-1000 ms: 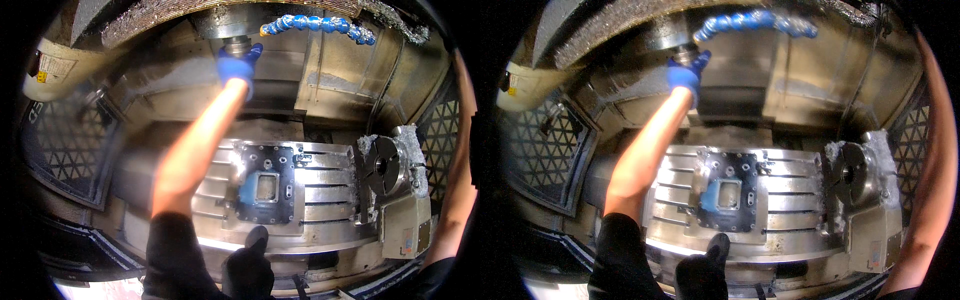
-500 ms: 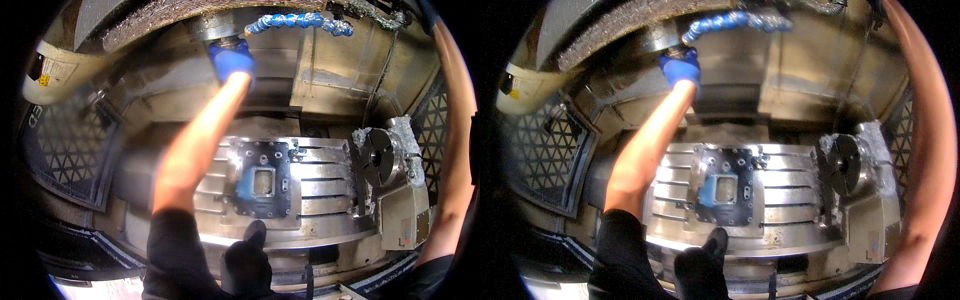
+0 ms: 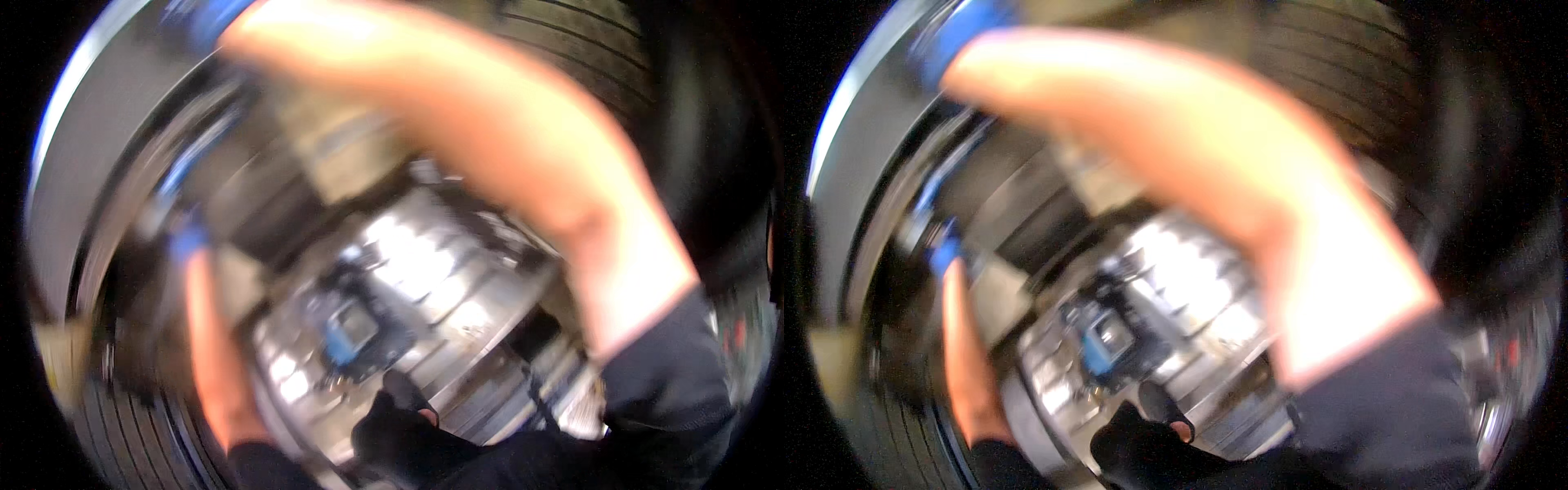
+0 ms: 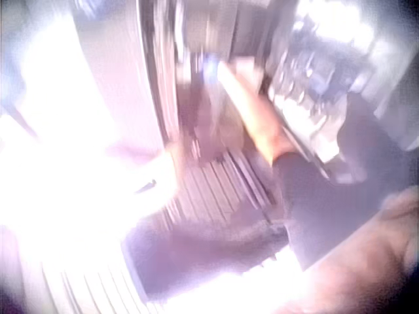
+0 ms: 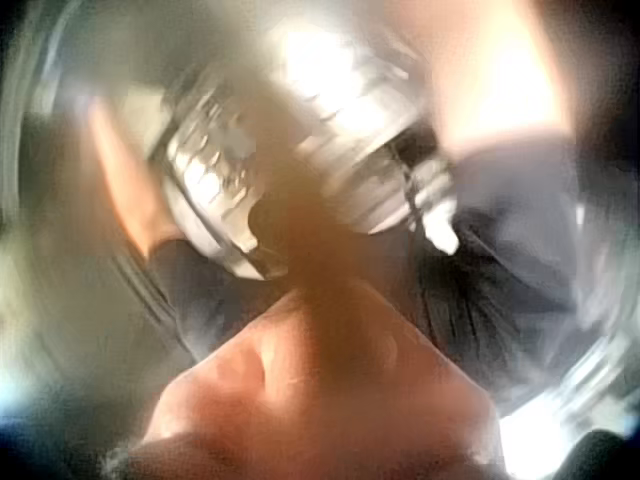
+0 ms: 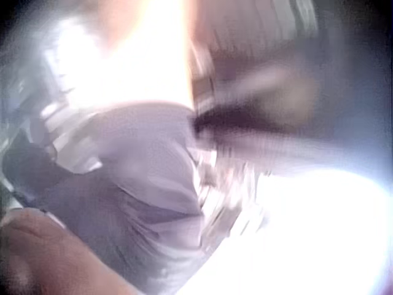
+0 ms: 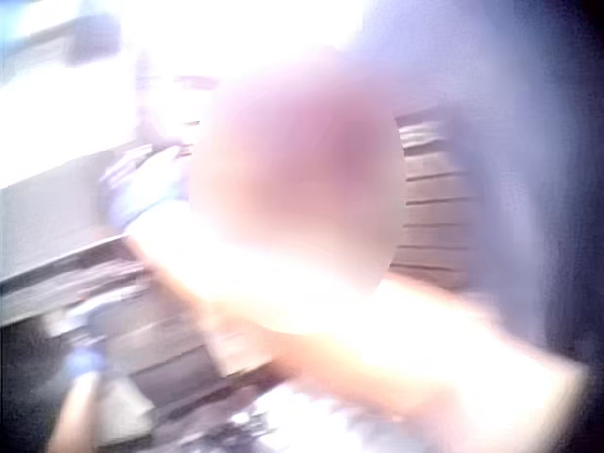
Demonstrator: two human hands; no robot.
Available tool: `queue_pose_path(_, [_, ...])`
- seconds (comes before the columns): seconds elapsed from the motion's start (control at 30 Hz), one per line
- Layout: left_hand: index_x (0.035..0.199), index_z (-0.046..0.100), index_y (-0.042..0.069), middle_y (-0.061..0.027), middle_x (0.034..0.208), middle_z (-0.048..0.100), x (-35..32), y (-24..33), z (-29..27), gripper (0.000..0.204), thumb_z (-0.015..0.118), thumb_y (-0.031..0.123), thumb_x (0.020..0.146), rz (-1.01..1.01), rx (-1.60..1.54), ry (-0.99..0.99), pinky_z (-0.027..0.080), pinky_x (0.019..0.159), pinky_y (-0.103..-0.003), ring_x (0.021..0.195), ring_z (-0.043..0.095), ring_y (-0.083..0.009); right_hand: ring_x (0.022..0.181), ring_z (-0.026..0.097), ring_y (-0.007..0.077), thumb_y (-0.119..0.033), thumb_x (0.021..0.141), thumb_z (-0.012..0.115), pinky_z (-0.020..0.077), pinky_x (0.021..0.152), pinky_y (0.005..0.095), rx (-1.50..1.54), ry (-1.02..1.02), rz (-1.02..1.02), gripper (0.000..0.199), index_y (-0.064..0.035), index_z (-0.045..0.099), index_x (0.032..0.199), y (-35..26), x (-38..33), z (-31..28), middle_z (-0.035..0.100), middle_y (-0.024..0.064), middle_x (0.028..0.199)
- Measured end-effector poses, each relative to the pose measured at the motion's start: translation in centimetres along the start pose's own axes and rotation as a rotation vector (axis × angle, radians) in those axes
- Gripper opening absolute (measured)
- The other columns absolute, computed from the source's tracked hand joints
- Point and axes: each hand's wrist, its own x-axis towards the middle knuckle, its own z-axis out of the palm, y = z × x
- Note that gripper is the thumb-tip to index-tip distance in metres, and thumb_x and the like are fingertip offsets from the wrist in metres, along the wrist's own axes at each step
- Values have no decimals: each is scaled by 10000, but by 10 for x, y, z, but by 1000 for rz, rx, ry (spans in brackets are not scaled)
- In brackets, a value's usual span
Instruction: The person operates a CNC machine's control panel, pressing various buttons and navigating menus. They then open the machine door, insert a metal component into the tool holder, and secure it using a wrench before returning to the control panel.
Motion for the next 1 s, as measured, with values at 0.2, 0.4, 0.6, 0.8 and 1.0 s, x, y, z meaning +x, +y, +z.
queue_pose_path(0.2, [1279,615,47,-177,1216,658,-182,61,-9,669,640,573,866,661,-303,25,499,942,-429,1070,627,-297,936,654,387,-217,906,575,529,802,498,107,-339,-12,258,5,638,1021,-22,-247,-51,665,236,1000])
queue_pose_path(0.4, [1287,599,30,-179,1220,654,-491,98,-70,631,634,509,878,809,-537,-569,498,952,-433,1079,625,-306,863,663,369,-285,888,630,529,741,452,-181,-732,861,213,-138,726,1007,40,-572,-269,709,136,972])
queue_pose_path(0.6, [1295,584,12,-180,1223,649,-653,154,-151,595,627,446,890,768,-575,-1001,497,961,-436,1088,623,-315,925,688,335,-314,926,620,531,789,419,-661,355,1461,314,-76,715,1107,72,-746,-512,714,174,1028])
queue_pose_path(0.8, [1302,568,-6,-182,1227,645,-725,186,-210,560,621,382,902,733,-581,-1103,496,970,-440,1097,620,-323,1029,654,281,-312,829,727,513,869,409,-559,1016,2041,440,-61,694,1188,129,-853,-681,690,160,1194])
queue_pose_path(1.0, [1310,553,-24,-183,1230,641,-773,206,-278,526,615,318,915,633,-621,-1083,496,979,-444,1106,618,-332,981,614,224,-260,825,774,486,870,373,-409,1004,1541,525,-36,637,1280,159,-899,-723,693,120,1177])
